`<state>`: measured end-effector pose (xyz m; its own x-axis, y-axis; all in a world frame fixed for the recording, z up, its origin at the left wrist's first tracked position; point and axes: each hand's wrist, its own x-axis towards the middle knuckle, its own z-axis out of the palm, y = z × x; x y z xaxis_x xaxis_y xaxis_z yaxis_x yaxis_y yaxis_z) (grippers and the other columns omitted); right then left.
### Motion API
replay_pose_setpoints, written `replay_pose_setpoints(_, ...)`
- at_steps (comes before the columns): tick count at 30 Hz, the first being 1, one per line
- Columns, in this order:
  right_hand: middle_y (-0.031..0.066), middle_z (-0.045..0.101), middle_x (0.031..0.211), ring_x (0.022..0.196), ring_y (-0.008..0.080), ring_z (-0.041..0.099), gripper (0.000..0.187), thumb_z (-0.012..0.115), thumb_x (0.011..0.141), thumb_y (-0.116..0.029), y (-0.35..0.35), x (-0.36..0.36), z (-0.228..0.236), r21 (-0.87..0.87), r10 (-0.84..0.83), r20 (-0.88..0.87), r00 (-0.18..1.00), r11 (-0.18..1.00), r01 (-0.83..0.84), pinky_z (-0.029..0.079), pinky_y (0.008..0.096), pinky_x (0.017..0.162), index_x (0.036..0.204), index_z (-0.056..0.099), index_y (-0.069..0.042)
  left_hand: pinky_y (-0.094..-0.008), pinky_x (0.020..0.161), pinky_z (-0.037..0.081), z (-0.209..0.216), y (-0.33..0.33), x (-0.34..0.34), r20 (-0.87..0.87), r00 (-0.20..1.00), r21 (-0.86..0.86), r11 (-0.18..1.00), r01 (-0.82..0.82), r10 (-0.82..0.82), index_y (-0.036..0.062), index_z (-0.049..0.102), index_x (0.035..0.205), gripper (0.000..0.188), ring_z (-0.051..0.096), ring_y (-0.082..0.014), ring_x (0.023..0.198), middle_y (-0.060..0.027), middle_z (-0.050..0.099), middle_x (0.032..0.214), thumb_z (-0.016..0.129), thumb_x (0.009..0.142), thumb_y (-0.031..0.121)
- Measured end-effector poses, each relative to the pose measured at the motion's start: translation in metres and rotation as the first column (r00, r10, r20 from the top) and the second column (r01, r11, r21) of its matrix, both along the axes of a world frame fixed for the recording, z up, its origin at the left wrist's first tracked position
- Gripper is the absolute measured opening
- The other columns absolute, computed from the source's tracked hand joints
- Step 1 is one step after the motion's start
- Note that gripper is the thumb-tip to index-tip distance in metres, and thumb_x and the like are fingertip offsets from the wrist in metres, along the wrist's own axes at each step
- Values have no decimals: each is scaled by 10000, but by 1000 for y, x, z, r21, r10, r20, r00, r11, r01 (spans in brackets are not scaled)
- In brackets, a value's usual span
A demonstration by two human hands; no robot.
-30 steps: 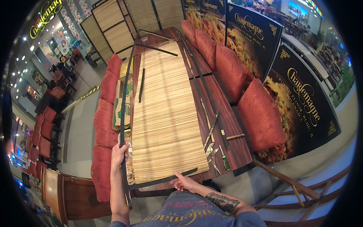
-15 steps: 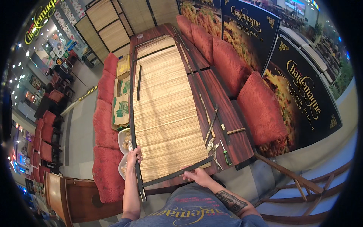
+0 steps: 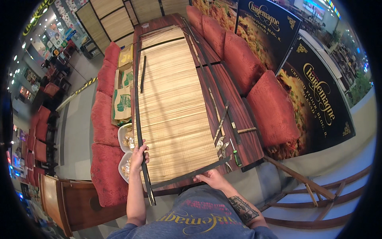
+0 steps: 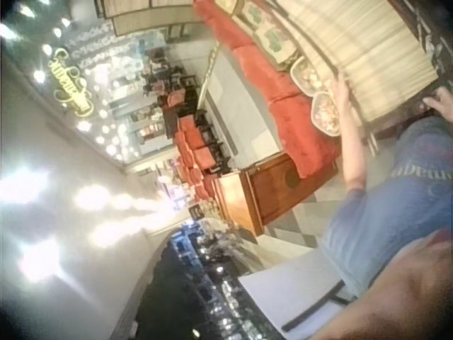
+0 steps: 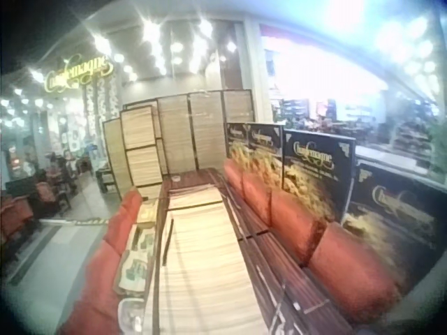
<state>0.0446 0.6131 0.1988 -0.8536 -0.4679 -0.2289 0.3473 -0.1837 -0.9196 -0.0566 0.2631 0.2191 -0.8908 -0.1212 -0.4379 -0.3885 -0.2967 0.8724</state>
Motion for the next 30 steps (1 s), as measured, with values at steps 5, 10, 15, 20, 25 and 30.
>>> replay_pose_setpoints(5, 79, 705, 954, 898, 160, 677, 207, 616, 934, -62, -2, 4, -12, 282, -130, -83, 988, 948, 149, 547, 320, 781, 1111, 631, 44, -242, 386, 355, -8, 11, -1, -31, 1000, -226, 974, -6, -1, 108, 427, 1121, 246, 445, -75, 514, -20, 518, 841, 580, 1008, 265)
replay_pose_setpoints(10, 95, 693, 935, 861, 156, 685, 118, 599, 933, 10, -10, 17, 0, 39, -427, -139, 894, 899, 436, 547, 285, 749, 1035, 642, 52, -198, 389, 329, 7, 24, -1, -56, 998, 77, 997, 1, 3, 154, 377, 1183, 253, 404, -56, 518, -20, 487, 871, 549, 1026, 253)
replay_pose_setpoints(15, 105, 666, 908, 814, 171, 687, 91, 558, 929, 92, -14, 10, 35, -73, -533, -332, 778, 837, 543, 550, 278, 708, 977, 631, 68, -179, 376, 327, 37, 35, -5, -106, 994, 213, 977, 17, 6, 162, 427, 1108, 155, 403, -39, 525, -14, 524, 902, 540, 1029, 232)
replay_pose_setpoints(20, 105, 649, 843, 780, 184, 680, 105, 527, 951, 84, -22, 2, 47, -55, -522, -608, 599, 780, 624, 535, 294, 689, 952, 626, 48, -177, 367, 368, 47, 14, -5, -67, 997, 435, 901, 5, 27, 132, 524, 1148, 154, 495, -62, 637, -59, 618, 1030, 503, 1044, 244)
replay_pose_setpoints(25, 80, 656, 944, 876, 149, 611, 100, 541, 999, -46, -32, 1, 32, -118, -652, -406, 641, 733, 670, 483, 279, 803, 999, 624, 11, -215, 446, 438, 69, 31, 37, -80, 997, 393, 918, 53, -23, 144, 528, 1222, 283, 506, -78, 668, -28, 568, 963, 417, 1064, 352)
replay_pose_setpoints(30, 72, 588, 947, 849, 148, 562, 28, 555, 977, -35, -35, -12, 31, -512, -509, -13, 861, 743, 431, 467, 283, 797, 992, 575, -22, -287, 531, 433, 75, 48, 78, -61, 998, 379, 924, 45, -24, 197, 390, 1468, 467, 487, -113, 649, -12, 529, 923, 350, 1071, 440)
